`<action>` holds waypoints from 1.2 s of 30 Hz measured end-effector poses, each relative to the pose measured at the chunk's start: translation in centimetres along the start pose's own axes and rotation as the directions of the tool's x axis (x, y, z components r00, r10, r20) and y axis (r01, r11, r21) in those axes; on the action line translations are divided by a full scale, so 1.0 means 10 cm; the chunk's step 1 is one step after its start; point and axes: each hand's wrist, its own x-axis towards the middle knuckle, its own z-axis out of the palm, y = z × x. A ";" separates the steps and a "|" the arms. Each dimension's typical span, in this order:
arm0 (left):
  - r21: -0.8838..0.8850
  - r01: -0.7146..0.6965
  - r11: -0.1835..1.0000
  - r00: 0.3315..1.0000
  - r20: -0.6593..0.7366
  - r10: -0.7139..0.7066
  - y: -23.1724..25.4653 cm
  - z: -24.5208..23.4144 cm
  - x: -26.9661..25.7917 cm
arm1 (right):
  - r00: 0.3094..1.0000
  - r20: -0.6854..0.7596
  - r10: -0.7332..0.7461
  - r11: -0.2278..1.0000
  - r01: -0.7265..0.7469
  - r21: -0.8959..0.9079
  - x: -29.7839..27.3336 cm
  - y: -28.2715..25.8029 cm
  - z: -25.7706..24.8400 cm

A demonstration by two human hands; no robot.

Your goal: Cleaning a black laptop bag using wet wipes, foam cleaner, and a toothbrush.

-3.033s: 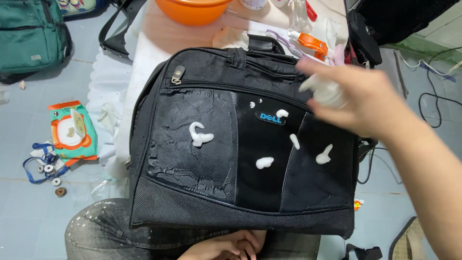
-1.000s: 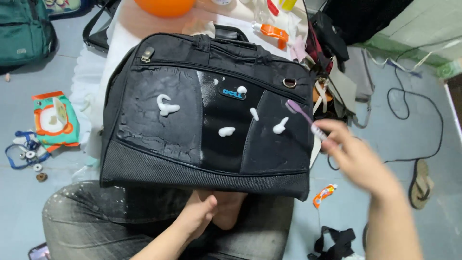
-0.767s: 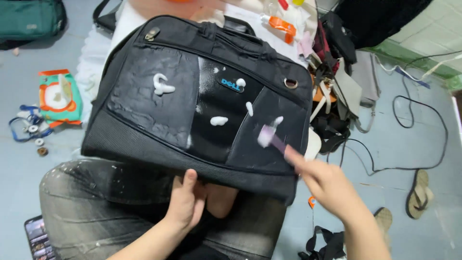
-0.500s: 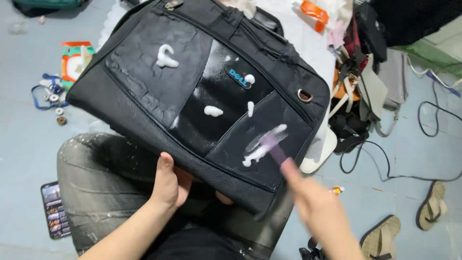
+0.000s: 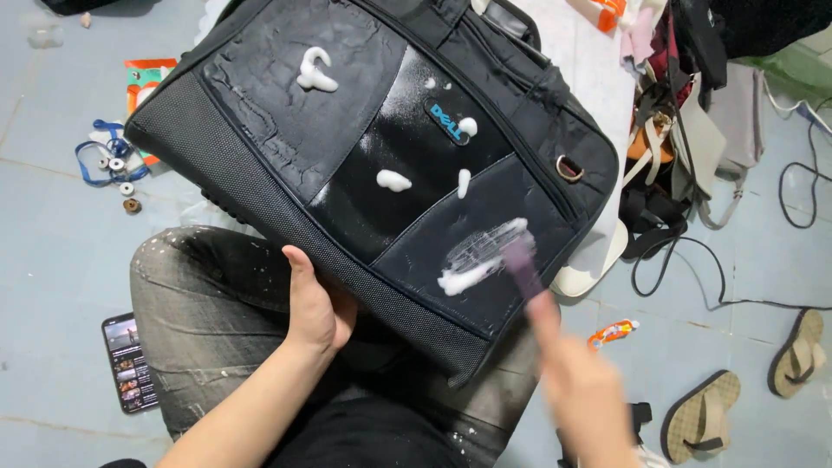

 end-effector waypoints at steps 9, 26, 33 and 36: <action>0.169 -0.070 0.983 0.978 -0.185 0.101 0.22 0.15 0.03 | 0.988 0.015 -0.152 0.960 0.144 0.242 -0.31 -0.37 0.18; 0.176 -0.119 0.977 0.970 -0.187 0.152 0.34 0.09 0.13 | 0.988 0.085 -0.126 0.991 0.130 -0.035 -0.12 -0.60 0.18; 0.153 -0.085 0.985 0.977 -0.181 0.113 0.35 0.05 0.17 | 0.948 0.021 -0.317 0.946 0.315 0.078 -0.11 -0.92 0.01; 0.134 -0.087 0.987 0.981 -0.162 0.109 0.34 0.02 0.19 | 0.999 0.024 0.045 0.984 -0.040 -0.176 0.07 -0.07 0.16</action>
